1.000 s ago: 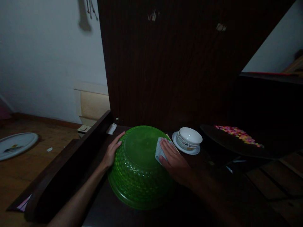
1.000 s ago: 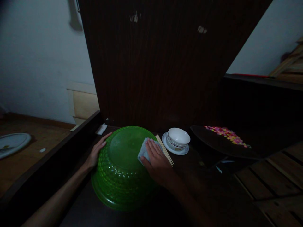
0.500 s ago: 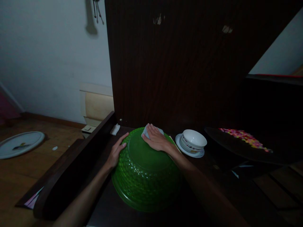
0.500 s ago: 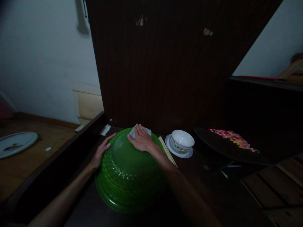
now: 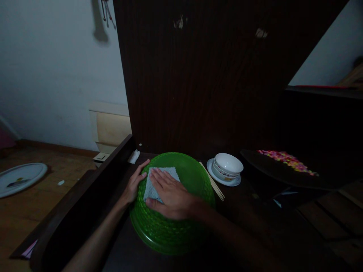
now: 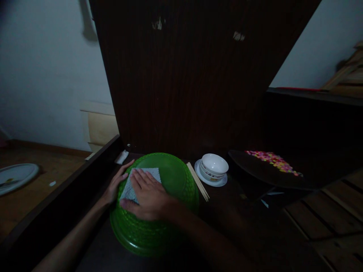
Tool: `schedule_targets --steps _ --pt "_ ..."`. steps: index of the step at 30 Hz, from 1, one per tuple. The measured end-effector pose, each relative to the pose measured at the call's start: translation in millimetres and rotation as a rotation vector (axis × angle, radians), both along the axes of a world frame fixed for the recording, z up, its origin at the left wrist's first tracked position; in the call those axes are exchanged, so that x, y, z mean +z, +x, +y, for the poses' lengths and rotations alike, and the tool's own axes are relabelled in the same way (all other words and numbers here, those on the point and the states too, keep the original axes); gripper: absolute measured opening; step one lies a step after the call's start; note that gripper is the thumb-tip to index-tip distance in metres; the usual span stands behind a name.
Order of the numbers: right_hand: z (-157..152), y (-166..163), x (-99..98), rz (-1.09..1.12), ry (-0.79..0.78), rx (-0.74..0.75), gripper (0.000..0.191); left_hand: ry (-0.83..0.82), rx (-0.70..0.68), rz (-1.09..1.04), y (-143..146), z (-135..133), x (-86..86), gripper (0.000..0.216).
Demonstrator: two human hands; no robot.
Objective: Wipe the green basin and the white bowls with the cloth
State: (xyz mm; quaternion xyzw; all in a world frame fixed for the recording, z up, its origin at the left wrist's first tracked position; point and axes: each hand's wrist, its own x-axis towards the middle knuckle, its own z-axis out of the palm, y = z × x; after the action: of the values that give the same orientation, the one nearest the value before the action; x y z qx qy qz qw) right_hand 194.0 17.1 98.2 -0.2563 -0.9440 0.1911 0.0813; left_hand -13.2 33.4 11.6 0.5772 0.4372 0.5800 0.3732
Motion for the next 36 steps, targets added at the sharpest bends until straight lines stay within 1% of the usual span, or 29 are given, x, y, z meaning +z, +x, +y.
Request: schedule_targets --steps 3,5,7,10,14,15,18,22,24,26,28,30,36 --pt "-23 19 -1.8 0.037 0.037 0.015 0.086 -0.014 -0.027 -0.022 -2 0 -3.0 0.06" --pt "-33 33 -4.5 0.05 0.075 -0.021 0.085 -0.03 -0.045 -0.036 -3 -1 -5.4 0.061" --pt "-36 48 -6.7 0.049 0.097 -0.075 0.083 -0.047 -0.056 -0.041 -4 -1 -7.5 0.061" --pt "-27 71 -7.6 -0.015 0.075 -0.18 0.08 -0.07 -0.072 -0.058 -4 -1 -9.8 0.061" --pt "8 93 -8.9 -0.072 0.044 -0.315 0.08 -0.078 -0.088 -0.086 -3 -1 -10.1 0.059" --pt "18 95 -9.6 -0.082 0.044 -0.324 0.079 -0.075 -0.091 -0.091 -2 -1 -9.5 0.059" --pt "50 89 -10.9 -0.106 0.013 -0.371 0.083 -0.068 -0.092 -0.098 0 -1 -7.4 0.061" --pt "87 63 -8.3 -0.144 -0.028 -0.365 0.083 -0.082 -0.096 -0.105 1 0 -8.1 0.062" --pt "100 47 -6.0 -0.157 -0.032 -0.36 0.087 -0.079 -0.095 -0.109 1 0 -9.3 0.062" --pt "105 33 -4.4 -0.169 -0.03 -0.354 0.091 -0.074 -0.088 -0.113 2 0 -9.7 0.061" --pt "103 22 -3.9 -0.181 -0.026 -0.342 0.093 -0.073 -0.081 -0.122 3 0 -9.3 0.061" --pt "93 14 -4.2 -0.183 -0.022 -0.313 0.092 -0.074 -0.075 -0.133 3 0 -8.8 0.06" --pt "43 8 -2.2 -0.102 -0.02 -0.162 0.085 -0.055 -0.064 -0.135 2 1 -9.4 0.06"
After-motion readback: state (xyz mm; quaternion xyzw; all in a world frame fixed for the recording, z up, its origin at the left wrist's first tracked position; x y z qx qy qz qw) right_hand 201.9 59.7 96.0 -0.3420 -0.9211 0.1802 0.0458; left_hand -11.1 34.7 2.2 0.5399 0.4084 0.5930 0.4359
